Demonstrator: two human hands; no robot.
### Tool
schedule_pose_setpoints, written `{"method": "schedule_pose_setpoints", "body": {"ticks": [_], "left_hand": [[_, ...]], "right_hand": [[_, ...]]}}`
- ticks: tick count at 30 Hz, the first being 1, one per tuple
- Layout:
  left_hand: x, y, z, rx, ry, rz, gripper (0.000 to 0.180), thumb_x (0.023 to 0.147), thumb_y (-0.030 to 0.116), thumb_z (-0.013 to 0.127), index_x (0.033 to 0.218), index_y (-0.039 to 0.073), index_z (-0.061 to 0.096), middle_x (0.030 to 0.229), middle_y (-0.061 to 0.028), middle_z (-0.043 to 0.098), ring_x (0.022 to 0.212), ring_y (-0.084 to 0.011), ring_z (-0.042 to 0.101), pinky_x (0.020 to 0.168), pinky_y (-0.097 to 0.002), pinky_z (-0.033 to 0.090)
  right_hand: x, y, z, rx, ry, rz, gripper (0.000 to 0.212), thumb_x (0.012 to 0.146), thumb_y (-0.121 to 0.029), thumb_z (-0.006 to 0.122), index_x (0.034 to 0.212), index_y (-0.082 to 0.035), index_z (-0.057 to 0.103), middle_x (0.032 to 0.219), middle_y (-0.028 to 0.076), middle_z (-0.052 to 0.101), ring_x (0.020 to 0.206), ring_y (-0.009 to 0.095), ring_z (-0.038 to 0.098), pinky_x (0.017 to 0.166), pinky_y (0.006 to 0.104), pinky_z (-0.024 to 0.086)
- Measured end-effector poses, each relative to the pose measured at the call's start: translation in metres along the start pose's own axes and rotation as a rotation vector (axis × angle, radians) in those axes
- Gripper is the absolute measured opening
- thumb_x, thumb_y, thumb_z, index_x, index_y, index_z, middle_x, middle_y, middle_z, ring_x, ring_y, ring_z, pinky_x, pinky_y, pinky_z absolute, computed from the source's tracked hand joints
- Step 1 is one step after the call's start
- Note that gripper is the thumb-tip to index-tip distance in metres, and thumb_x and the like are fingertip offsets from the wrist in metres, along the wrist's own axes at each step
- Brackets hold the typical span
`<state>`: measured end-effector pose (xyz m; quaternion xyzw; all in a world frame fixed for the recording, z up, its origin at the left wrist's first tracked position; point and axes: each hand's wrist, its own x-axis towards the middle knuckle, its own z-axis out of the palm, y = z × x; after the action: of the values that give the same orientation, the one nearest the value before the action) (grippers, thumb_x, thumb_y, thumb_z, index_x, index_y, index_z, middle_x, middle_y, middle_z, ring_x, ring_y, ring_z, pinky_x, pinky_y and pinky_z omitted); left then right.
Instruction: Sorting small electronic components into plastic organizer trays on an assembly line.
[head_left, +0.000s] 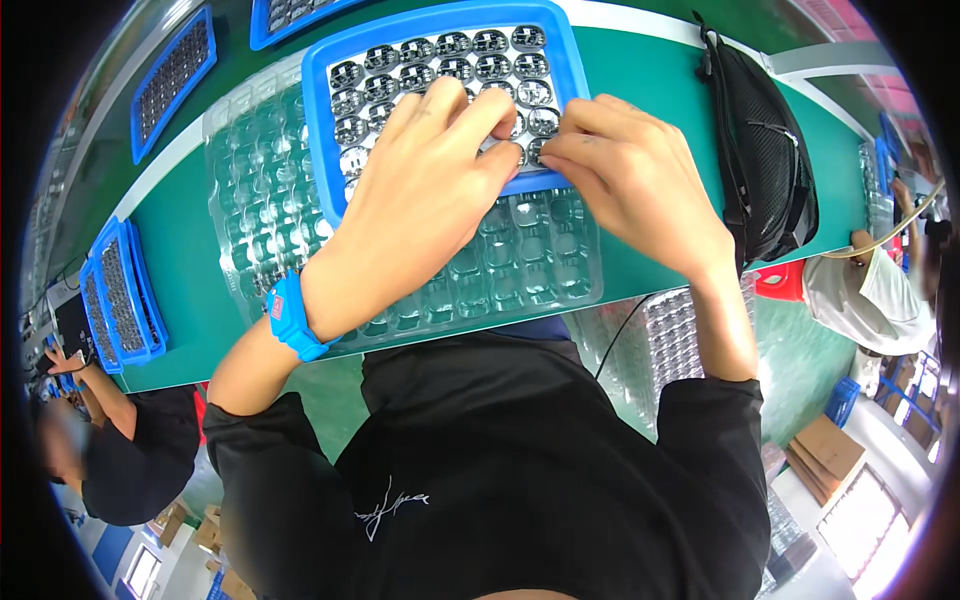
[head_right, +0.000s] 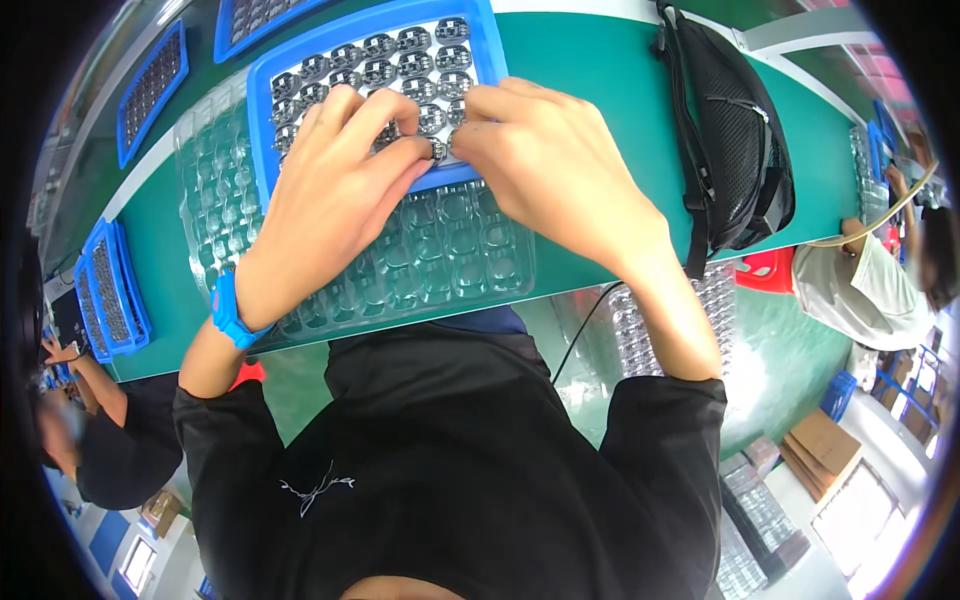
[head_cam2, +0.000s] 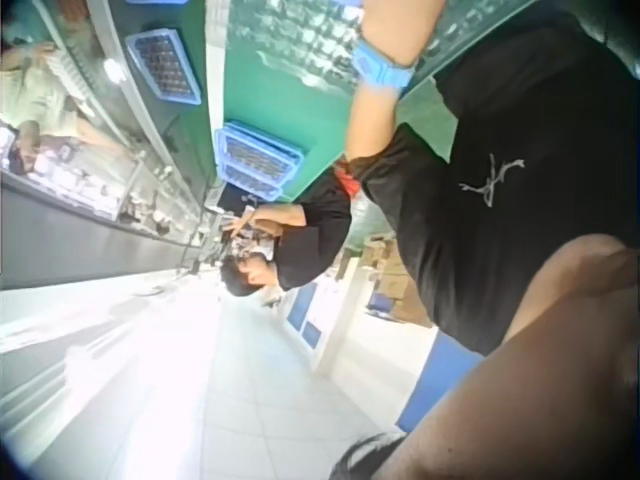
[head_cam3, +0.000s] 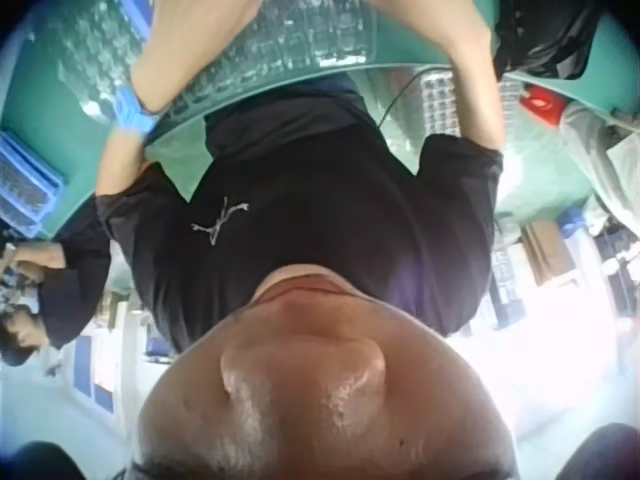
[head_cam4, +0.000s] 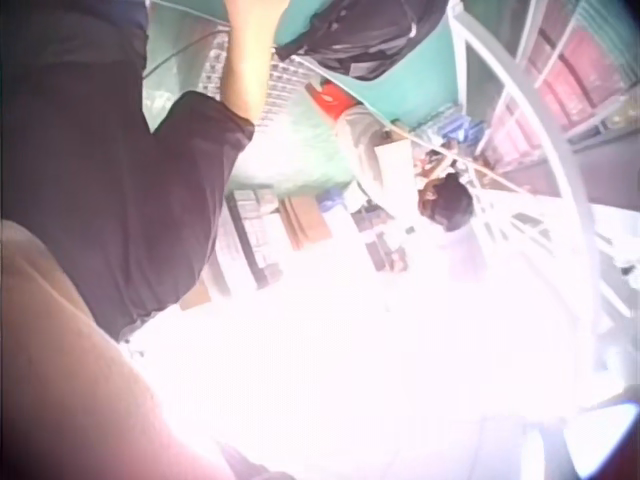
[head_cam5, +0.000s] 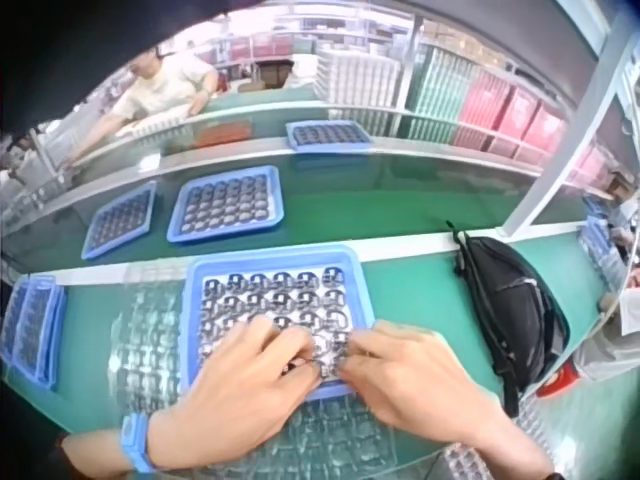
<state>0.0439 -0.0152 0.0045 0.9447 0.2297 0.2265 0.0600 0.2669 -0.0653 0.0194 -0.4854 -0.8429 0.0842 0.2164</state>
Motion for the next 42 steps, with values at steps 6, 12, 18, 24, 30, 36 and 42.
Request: {"method": "schedule_pose_setpoints", "body": {"ticks": [6,12,18,24,30,36,42], "left_hand": [[0.002,0.003,-0.001,0.048,-0.01,0.026,0.009,0.083,0.008,0.073,0.09,0.002,0.072,0.105,-0.0045,0.059,0.098,-0.0257,0.054,0.084,-0.0385,0.046],[-0.005,-0.002,0.002,-0.045,0.027,0.047,0.014,0.085,0.009,0.073,0.096,0.001,0.07,0.111,-0.0078,0.058,0.102,-0.0288,0.054,0.088,-0.0408,0.048],[-0.035,-0.002,-0.06,-0.278,0.249,-0.155,0.027,0.092,0.013,0.075,0.118,0.005,0.07,0.124,-0.0142,0.058,0.118,-0.0324,0.057,0.099,-0.04,0.047],[-0.1,-0.048,-0.104,-0.387,0.25,-0.512,0.019,0.101,0.016,0.068,0.116,0.006,0.072,0.114,-0.0066,0.064,0.102,-0.0181,0.062,0.088,-0.0324,0.049],[-0.102,-0.139,-0.086,-0.445,0.411,-0.552,0.028,0.106,0.027,0.064,0.12,0.004,0.072,0.113,-0.0043,0.072,0.1,-0.012,0.064,0.088,-0.0273,0.05],[-0.098,-0.246,-0.055,-0.132,0.415,-0.768,0.035,0.103,0.032,0.066,0.12,0.001,0.071,0.103,-0.0114,0.076,0.094,-0.0198,0.072,0.083,-0.0333,0.055],[-0.095,-0.305,-0.033,0.243,0.186,-0.835,0.043,0.102,0.032,0.064,0.123,-0.006,0.067,0.098,-0.0156,0.075,0.095,-0.0248,0.076,0.078,-0.0374,0.059]], "right_hand": [[-0.003,-0.007,0.002,-0.031,0.029,0.027,0.007,0.083,-0.008,0.076,0.088,-0.003,0.073,0.086,0.007,0.064,0.08,0.026,0.063,0.069,0.0397,0.052],[-0.005,-0.018,0.004,-0.12,-0.01,0.108,0.009,0.087,-0.014,0.073,0.091,-0.006,0.075,0.09,0.007,0.067,0.09,0.029,0.068,0.077,0.0401,0.056],[-0.013,-0.017,-0.007,0.072,0.069,0.317,0.022,0.093,-0.028,0.074,0.097,-0.006,0.075,0.092,0.012,0.065,0.085,0.031,0.068,0.075,0.0405,0.054],[-0.012,0.006,0.027,0.111,0.287,0.671,0.035,0.099,-0.035,0.064,0.108,-0.003,0.071,0.096,0.018,0.074,0.091,0.035,0.072,0.081,0.0465,0.055],[-0.018,0.026,0.06,0.086,0.436,0.653,0.031,0.1,-0.029,0.065,0.104,0.001,0.072,0.09,0.024,0.073,0.086,0.042,0.073,0.074,0.0469,0.057],[-0.014,0.018,0.055,0.033,0.517,0.644,0.023,0.102,-0.019,0.06,0.102,0.003,0.069,0.088,0.026,0.072,0.084,0.045,0.071,0.074,0.0518,0.055],[-0.01,0.066,0.049,0.112,0.564,0.637,0.026,0.104,-0.021,0.064,0.109,0.004,0.071,0.075,0.014,0.07,0.056,0.016,0.063,0.052,0.0342,0.049]]}}
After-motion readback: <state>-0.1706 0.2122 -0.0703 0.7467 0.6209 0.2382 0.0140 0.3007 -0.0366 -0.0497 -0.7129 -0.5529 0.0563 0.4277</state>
